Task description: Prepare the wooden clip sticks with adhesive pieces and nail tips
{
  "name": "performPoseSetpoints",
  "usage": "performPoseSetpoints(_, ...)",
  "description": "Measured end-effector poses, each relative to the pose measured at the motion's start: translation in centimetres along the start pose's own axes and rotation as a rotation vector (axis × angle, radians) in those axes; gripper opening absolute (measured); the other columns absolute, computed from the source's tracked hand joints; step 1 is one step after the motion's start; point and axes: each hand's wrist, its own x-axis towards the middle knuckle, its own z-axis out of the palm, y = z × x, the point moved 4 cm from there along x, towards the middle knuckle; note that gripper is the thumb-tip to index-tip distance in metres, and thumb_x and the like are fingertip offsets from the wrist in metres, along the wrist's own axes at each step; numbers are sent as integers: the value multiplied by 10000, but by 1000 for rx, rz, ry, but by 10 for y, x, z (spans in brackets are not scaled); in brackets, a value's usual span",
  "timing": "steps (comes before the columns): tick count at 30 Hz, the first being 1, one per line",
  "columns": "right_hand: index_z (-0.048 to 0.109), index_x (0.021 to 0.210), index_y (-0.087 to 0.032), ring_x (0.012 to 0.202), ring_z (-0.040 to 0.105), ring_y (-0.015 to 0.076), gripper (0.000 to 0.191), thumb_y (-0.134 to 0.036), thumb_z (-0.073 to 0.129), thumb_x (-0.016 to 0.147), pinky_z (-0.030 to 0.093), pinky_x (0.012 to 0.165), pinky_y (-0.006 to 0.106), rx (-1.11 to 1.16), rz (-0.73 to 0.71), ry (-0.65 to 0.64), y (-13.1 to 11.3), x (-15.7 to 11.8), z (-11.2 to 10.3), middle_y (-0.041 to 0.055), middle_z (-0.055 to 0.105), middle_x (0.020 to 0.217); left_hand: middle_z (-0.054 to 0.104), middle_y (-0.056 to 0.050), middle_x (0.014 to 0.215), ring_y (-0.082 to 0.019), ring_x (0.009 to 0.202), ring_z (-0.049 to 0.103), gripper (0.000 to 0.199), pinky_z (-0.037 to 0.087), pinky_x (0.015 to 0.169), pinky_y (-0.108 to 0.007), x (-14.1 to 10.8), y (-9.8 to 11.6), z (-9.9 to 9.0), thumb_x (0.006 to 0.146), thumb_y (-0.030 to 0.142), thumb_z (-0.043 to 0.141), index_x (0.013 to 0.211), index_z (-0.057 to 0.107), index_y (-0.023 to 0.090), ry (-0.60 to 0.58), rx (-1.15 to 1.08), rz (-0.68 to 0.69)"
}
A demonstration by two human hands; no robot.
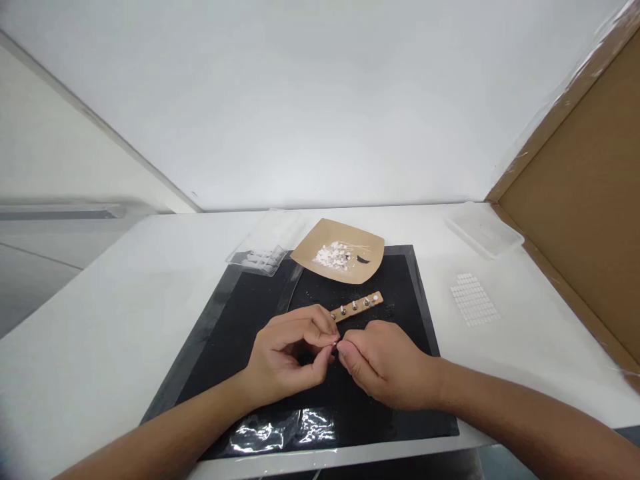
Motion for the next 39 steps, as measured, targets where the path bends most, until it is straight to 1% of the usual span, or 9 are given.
performPoseSetpoints(9,465,774,-210,594,414,136,422,-370,289,1123,328,663,311,-110,21,35,5,-1,4,-15,558,658,681,-49,757,-153,671,694,211,598,638,-269,-1,1,1,754,-37,728,851,719,150,18,69,-2)
performPoseSetpoints(14,461,760,-207,554,437,117,426,-385,309,1116,296,596,286,-48,118,-17,4,-1,5,-17,561,649,664,-33,728,-148,661,688,203,590,632,-258,-1,2,2,745,-34,718,809,684,156,31,83,-15)
performPoseSetpoints(17,461,757,-207,550,451,113,422,-383,317,1112,306,588,272,-16,132,-35,3,-1,4,-17,568,646,671,-35,723,-132,624,665,193,559,588,-230,-2,2,3,741,-21,713,775,656,159,26,109,-34)
performPoseSetpoints(21,475,745,-206,537,468,107,422,-371,337,1108,329,572,254,60,141,-51,3,1,4,-17,578,630,656,-27,689,-108,560,615,183,483,513,-191,-4,2,3,738,1,711,736,625,162,29,175,-55)
performPoseSetpoints(25,497,716,-200,517,486,95,446,-373,383,1111,358,561,231,167,164,-69,4,1,5,-25,589,596,638,-16,660,-94,526,588,196,425,474,-170,-5,2,3,735,3,697,707,592,167,17,190,-70)
performPoseSetpoints(32,494,650,-192,488,506,83,511,-383,422,1118,418,573,205,340,192,-103,3,1,5,-43,556,527,644,-14,663,-96,522,594,202,421,473,-170,-4,2,3,724,4,692,701,581,171,0,129,-115)
performPoseSetpoints(36,499,642,-194,481,484,82,547,-415,399,1133,424,566,206,422,210,-124,6,0,6,-46,540,518,642,-19,672,-95,509,596,199,403,435,-158,-5,-2,3,738,16,699,687,582,168,-2,57,-193)
performPoseSetpoints(39,476,685,-204,481,469,87,541,-473,362,1141,428,563,207,502,239,-134,9,-1,8,-57,512,506,644,-24,685,-100,513,608,193,416,421,-158,-7,-6,4,752,22,705,687,591,164,-7,-4,-258)
